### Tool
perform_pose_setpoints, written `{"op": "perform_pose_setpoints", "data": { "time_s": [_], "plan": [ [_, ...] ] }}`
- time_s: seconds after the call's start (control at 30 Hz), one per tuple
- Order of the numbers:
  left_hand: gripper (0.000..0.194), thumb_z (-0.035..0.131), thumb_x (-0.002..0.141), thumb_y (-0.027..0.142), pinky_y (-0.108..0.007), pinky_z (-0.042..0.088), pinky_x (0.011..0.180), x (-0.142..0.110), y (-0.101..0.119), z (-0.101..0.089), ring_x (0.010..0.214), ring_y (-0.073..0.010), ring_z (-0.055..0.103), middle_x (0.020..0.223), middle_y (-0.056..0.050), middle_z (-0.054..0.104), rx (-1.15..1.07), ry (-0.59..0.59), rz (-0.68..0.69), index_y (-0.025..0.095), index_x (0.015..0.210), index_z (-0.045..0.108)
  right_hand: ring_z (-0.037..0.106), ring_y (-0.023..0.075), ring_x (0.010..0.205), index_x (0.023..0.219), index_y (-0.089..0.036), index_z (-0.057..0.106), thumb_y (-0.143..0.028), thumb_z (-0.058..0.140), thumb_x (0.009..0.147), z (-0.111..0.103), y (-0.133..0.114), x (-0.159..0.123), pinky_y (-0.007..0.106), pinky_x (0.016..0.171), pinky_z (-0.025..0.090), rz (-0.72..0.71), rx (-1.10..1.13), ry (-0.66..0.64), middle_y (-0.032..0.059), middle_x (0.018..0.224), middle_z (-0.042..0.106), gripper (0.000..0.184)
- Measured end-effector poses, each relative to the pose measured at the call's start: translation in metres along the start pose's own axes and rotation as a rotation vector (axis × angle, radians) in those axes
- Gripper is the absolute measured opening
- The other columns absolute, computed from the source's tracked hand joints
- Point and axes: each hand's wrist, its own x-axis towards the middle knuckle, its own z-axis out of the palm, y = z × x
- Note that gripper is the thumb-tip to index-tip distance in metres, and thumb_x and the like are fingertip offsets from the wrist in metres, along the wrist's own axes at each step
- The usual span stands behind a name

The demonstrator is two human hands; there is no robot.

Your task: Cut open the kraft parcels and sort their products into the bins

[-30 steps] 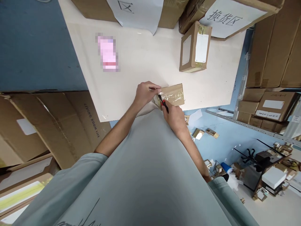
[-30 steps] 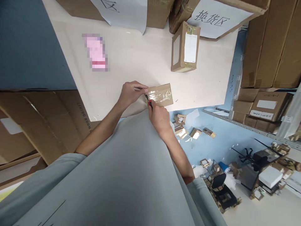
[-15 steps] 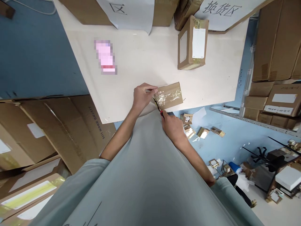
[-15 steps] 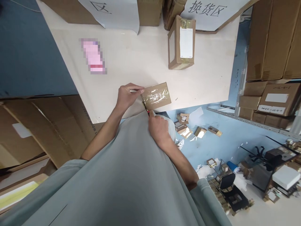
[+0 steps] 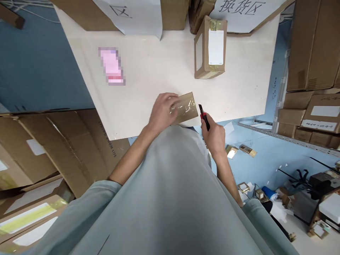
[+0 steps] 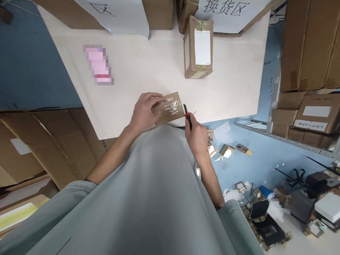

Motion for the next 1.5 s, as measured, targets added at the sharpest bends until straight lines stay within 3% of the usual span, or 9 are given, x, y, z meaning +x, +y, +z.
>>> {"op": "perform_pose_setpoints", "data": {
  "time_s": [0.13,0.27,0.53,0.73,0.93,1.13,1.33,1.5],
  "plan": [
    [0.031,0.058,0.114,0.043,-0.072,0.033,0.14,0.008,0.019,0.035,0.162,-0.0362,0.052,0.152,-0.008,0.073,0.051,-0.123,0.153,0.031,0.134,0.077,0.075,0.0288,0.083,0.148,-0.021,0.07,-0.041,0.034,0.12,-0.007,0.016,0.014,0.031,0.075,0.043,-0.012,0.034,0.012,0.0103,0.099,0.083,0.049],
    [0.036,0.053,0.116,0.052,-0.073,0.026,0.143,0.009,0.01,0.053,0.166,-0.036,0.05,0.152,-0.009,0.072,0.03,-0.126,0.149,0.032,0.134,0.077,0.076,0.0302,0.093,0.153,-0.023,0.066,-0.038,0.031,0.12,-0.012,0.011,0.024,0.031,0.079,0.045,-0.028,0.012,-0.071,0.0112,0.108,0.083,0.05],
    [0.04,0.056,0.114,0.061,-0.074,0.025,0.143,0.006,0.005,0.053,0.167,-0.0373,0.049,0.151,-0.01,0.072,-0.002,-0.115,0.088,0.034,0.134,0.077,0.076,0.0318,0.107,0.164,-0.022,0.059,-0.034,0.03,0.122,-0.009,-0.003,0.05,0.034,0.088,0.048,-0.073,-0.062,-0.183,0.0149,0.127,0.083,0.052],
    [0.036,0.058,0.115,0.057,-0.072,0.026,0.143,0.005,0.004,0.053,0.167,-0.0353,0.049,0.155,-0.01,0.071,-0.013,-0.108,0.091,0.033,0.134,0.077,0.078,0.0332,0.111,0.168,-0.021,0.054,-0.033,0.029,0.123,-0.008,-0.015,0.055,0.037,0.092,0.054,-0.033,-0.152,-0.224,0.0161,0.124,0.084,0.053],
    [0.033,0.059,0.115,0.055,-0.072,0.027,0.143,0.003,0.001,0.054,0.167,-0.0362,0.05,0.156,-0.009,0.07,-0.011,-0.122,0.1,0.035,0.135,0.077,0.082,0.0319,0.107,0.174,-0.015,0.044,-0.029,0.029,0.122,0.001,-0.03,0.042,0.038,0.09,0.06,0.05,-0.313,-0.241,0.0219,0.118,0.083,0.055],
    [0.034,0.052,0.118,0.052,-0.071,0.027,0.144,0.001,0.001,0.058,0.167,-0.0333,0.05,0.15,-0.01,0.073,-0.018,-0.113,0.115,0.033,0.134,0.075,0.085,0.0312,0.104,0.176,-0.018,0.04,-0.03,0.039,0.123,0.001,-0.023,0.018,0.036,0.087,0.061,0.091,-0.378,-0.302,0.0196,0.111,0.084,0.055],
    [0.034,0.054,0.117,0.052,-0.072,0.026,0.144,-0.003,-0.002,0.06,0.167,-0.0335,0.051,0.149,-0.01,0.074,-0.013,-0.13,0.137,0.034,0.137,0.074,0.085,0.031,0.104,0.172,-0.021,0.046,-0.032,0.036,0.123,0.002,-0.012,0.011,0.037,0.089,0.059,0.096,-0.393,-0.305,0.0188,0.11,0.085,0.051],
    [0.034,0.051,0.118,0.049,-0.071,0.027,0.144,-0.003,-0.004,0.053,0.167,-0.0322,0.051,0.15,-0.01,0.074,0.006,-0.121,0.155,0.034,0.136,0.075,0.084,0.033,0.099,0.163,-0.024,0.059,-0.036,0.038,0.123,-0.012,-0.007,0.002,0.038,0.088,0.057,0.074,-0.33,-0.304,0.0159,0.107,0.087,0.046]
  ]
}}
